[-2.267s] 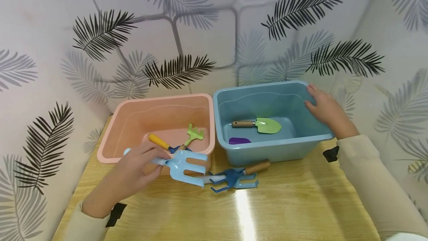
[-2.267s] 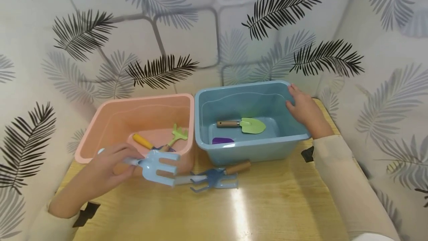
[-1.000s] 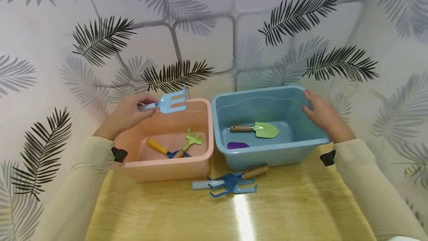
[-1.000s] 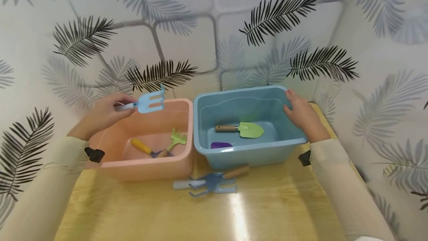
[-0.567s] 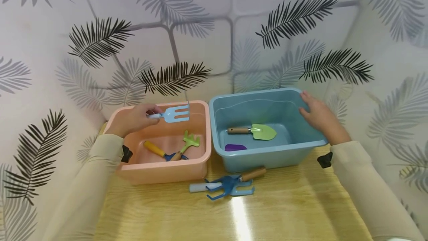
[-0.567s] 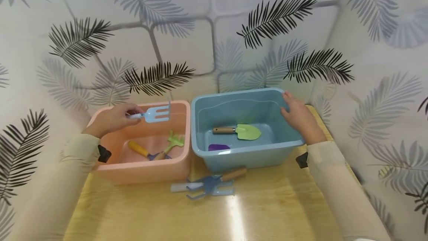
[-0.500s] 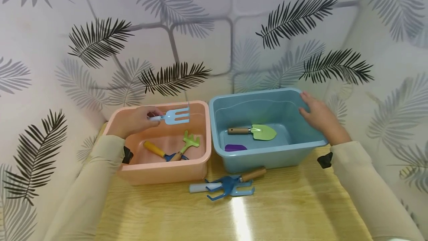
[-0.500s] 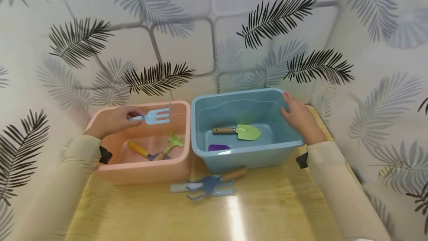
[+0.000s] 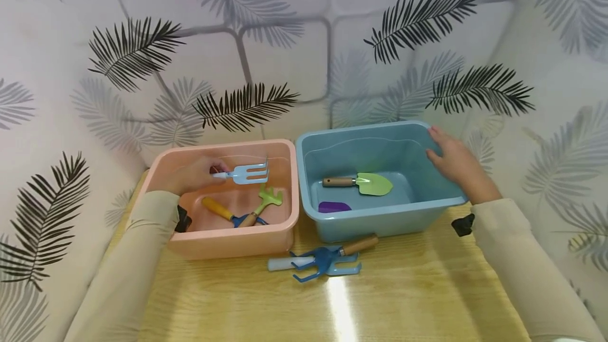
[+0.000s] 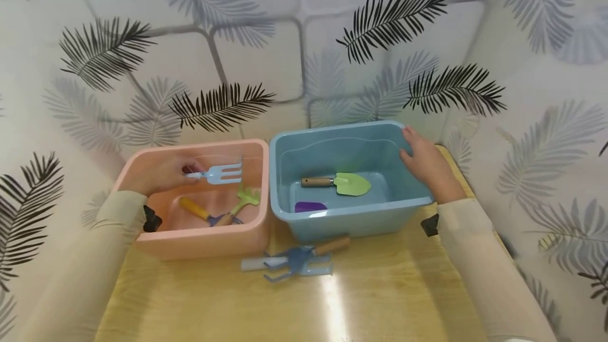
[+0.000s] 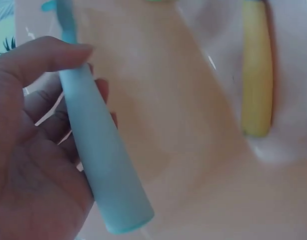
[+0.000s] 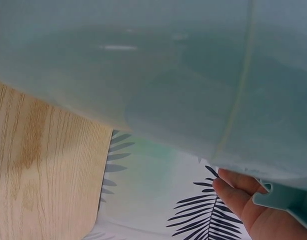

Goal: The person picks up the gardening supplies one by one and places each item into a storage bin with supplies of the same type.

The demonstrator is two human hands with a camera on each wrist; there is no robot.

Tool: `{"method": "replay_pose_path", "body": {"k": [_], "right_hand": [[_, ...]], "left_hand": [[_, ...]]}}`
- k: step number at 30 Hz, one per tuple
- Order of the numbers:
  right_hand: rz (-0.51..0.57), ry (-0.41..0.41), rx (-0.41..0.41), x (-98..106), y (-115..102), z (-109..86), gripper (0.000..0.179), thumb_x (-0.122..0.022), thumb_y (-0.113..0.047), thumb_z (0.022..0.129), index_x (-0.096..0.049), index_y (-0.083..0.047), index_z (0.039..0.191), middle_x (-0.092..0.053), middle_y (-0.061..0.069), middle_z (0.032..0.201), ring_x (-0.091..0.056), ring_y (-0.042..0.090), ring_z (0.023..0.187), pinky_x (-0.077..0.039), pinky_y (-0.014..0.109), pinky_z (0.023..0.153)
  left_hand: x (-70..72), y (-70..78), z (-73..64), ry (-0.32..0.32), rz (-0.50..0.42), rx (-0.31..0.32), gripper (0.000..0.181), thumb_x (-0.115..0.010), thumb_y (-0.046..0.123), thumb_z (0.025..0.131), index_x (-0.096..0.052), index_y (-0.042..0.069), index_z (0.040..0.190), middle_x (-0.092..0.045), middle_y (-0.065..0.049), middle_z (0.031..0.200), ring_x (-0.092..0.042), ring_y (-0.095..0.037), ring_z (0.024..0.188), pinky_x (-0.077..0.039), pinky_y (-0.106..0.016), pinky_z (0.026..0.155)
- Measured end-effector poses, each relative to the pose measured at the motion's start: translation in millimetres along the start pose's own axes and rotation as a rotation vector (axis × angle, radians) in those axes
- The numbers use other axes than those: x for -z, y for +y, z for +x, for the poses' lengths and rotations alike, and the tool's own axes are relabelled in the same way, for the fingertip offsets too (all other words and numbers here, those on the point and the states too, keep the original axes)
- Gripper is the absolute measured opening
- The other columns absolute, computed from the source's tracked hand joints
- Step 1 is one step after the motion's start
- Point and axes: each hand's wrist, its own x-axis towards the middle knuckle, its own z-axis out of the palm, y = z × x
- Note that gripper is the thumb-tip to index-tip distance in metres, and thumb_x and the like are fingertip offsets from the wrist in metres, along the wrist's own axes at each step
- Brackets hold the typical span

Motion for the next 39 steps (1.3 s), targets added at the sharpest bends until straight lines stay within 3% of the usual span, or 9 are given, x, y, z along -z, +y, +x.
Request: {"method": "replay_pose_path", "body": {"k": [1,7,13,18,21,29,39], "right_hand": [[0.001,0.002,0.004,0,0,0.5,0.061,-0.048,-0.016,0.095,-0.019,0.002,0.146,-0.014,0.019,0.151,-0.02,0.044,0.133,-0.017,0.056,0.106],[0.006,0.012,0.017,2,-3,1.8,0.061,-0.048,-0.015,0.095,-0.019,0.003,0.146,-0.016,0.021,0.151,-0.02,0.043,0.133,-0.017,0.055,0.107],[0.01,0.006,0.001,6,-5,1.5,0.061,-0.048,-0.015,0.095,-0.018,0.003,0.146,-0.015,0.021,0.151,-0.018,0.042,0.135,-0.016,0.054,0.108],[0.007,-0.001,-0.002,6,-6,1.3,0.061,-0.048,-0.014,0.095,-0.019,0.004,0.145,-0.015,0.021,0.151,-0.017,0.042,0.135,-0.016,0.054,0.108],[0.003,-0.001,-0.001,6,-6,1.0,0.061,-0.049,-0.014,0.095,-0.019,0.005,0.145,-0.016,0.022,0.15,-0.018,0.042,0.134,-0.016,0.054,0.108],[0.01,-0.013,-0.011,3,-5,0.5,0.061,-0.048,-0.015,0.096,-0.018,0.003,0.146,-0.014,0.02,0.151,-0.018,0.042,0.135,-0.015,0.054,0.108],[0.009,0.006,-0.001,-1,0,1.1,0.06,-0.048,-0.015,0.095,-0.02,0.003,0.145,-0.017,0.021,0.15,-0.019,0.042,0.134,-0.016,0.054,0.107]], "left_hand": [[-1.6,-1.3,-0.4,-0.008,-0.044,0.002,0.011,-0.064,0.001,0.083,-0.066,-0.001,0.094,-0.064,-0.007,0.088,-0.056,-0.021,0.081,-0.048,-0.035,0.075],[-1.3,-4.0,-1.1,-0.033,-0.039,-0.008,0.01,-0.066,0.002,0.082,-0.067,0.002,0.092,-0.064,-0.004,0.085,-0.055,-0.019,0.076,-0.047,-0.033,0.07],[0.0,-2.7,1.3,-0.106,-0.038,0.051,0.004,-0.067,0.012,0.084,-0.066,0.01,0.087,-0.059,-0.001,0.077,-0.049,-0.016,0.068,-0.041,-0.028,0.062],[-0.9,2.8,-1.9,-0.2,-0.129,0.129,0.018,-0.065,0.009,0.086,-0.066,0.002,0.102,-0.064,-0.007,0.095,-0.057,-0.019,0.085,-0.049,-0.034,0.077],[-1.4,5.4,-4.5,-0.227,-0.17,0.144,0.026,-0.065,0.006,0.085,-0.063,-0.003,0.11,-0.063,-0.014,0.106,-0.058,-0.024,0.097,-0.048,-0.04,0.086],[-3.8,3.7,-3.3,-0.249,-0.255,0.165,0.024,-0.06,0.003,0.088,-0.062,-0.009,0.109,-0.063,-0.019,0.105,-0.058,-0.024,0.093,-0.05,-0.031,0.08],[-5.4,0.3,-1.8,-0.272,-0.463,0.222,0.032,-0.054,0.005,0.092,-0.052,-0.013,0.118,-0.058,-0.018,0.114,-0.055,-0.027,0.1,-0.045,-0.038,0.092]]}}
